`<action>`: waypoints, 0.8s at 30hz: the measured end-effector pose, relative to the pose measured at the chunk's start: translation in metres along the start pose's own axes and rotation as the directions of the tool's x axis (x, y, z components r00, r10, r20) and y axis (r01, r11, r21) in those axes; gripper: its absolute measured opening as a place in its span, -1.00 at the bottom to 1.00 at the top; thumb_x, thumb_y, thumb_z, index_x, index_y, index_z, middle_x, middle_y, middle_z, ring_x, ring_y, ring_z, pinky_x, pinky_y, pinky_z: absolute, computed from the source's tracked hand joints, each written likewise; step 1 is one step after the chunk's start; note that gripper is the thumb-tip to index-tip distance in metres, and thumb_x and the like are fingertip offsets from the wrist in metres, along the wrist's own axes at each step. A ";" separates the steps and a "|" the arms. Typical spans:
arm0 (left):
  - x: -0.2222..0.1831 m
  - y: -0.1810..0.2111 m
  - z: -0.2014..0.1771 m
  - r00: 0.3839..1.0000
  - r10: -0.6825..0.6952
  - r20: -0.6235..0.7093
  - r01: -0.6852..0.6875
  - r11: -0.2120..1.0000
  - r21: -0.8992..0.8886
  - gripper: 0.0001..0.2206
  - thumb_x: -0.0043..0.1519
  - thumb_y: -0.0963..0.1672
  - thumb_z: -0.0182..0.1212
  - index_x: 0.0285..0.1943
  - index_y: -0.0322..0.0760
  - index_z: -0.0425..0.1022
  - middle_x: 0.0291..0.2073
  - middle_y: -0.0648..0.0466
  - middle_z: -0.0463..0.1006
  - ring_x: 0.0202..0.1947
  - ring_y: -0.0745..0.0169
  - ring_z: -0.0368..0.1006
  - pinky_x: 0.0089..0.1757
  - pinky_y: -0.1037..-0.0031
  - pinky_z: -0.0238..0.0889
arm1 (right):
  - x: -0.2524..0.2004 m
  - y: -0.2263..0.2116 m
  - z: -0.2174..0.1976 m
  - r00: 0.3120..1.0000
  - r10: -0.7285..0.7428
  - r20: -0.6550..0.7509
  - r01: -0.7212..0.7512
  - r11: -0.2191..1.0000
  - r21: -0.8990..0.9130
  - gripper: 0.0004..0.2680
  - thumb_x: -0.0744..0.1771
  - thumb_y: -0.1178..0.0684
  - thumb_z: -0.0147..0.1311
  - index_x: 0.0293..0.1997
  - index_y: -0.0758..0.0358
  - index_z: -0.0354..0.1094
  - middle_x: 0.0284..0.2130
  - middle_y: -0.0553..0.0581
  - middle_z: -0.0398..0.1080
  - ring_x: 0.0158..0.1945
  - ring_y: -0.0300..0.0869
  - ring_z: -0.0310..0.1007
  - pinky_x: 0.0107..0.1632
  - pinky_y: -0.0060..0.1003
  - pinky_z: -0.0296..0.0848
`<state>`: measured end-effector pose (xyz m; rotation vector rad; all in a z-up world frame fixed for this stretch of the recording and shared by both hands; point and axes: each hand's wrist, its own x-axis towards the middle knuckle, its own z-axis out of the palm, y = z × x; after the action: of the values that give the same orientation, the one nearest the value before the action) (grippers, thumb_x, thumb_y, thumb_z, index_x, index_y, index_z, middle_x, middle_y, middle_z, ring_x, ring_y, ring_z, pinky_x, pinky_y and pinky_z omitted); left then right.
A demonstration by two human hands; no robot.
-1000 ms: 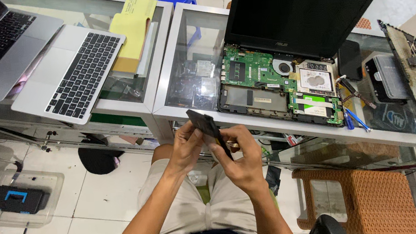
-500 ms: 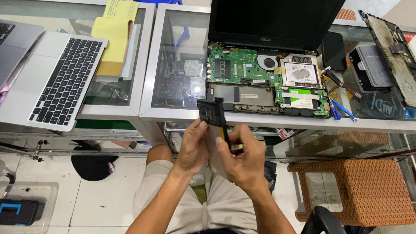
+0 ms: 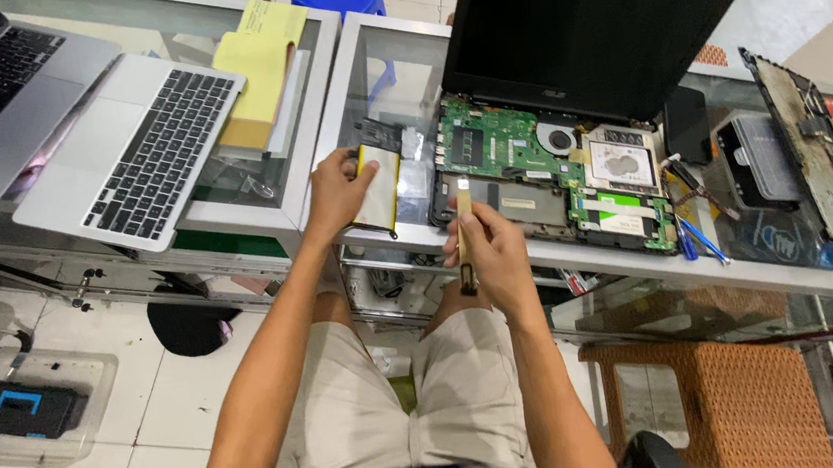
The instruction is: The person removes a laptop battery from the chassis using a plastic pry tool, then places a new battery into the laptop and secures it with a screwdriver.
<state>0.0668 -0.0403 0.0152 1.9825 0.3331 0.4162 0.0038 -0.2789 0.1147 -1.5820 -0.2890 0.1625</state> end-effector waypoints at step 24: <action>-0.050 0.012 -0.003 0.856 0.359 -0.372 -0.175 0.878 0.446 -0.38 -0.03 0.04 0.38 0.13 -0.38 0.33 -0.17 -0.04 0.31 -0.16 -0.04 0.28 -0.07 0.15 0.16 | 0.148 0.068 0.090 0.847 -0.234 0.476 0.528 0.460 -0.714 -0.92 0.29 0.11 0.09 -0.24 0.26 0.38 -0.45 0.21 0.28 -0.23 0.18 0.40 -0.20 0.05 0.42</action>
<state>0.0212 -0.0631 0.0205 2.3326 0.4509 1.0728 0.1260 -0.1516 0.0554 -2.3920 -1.1239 -0.1227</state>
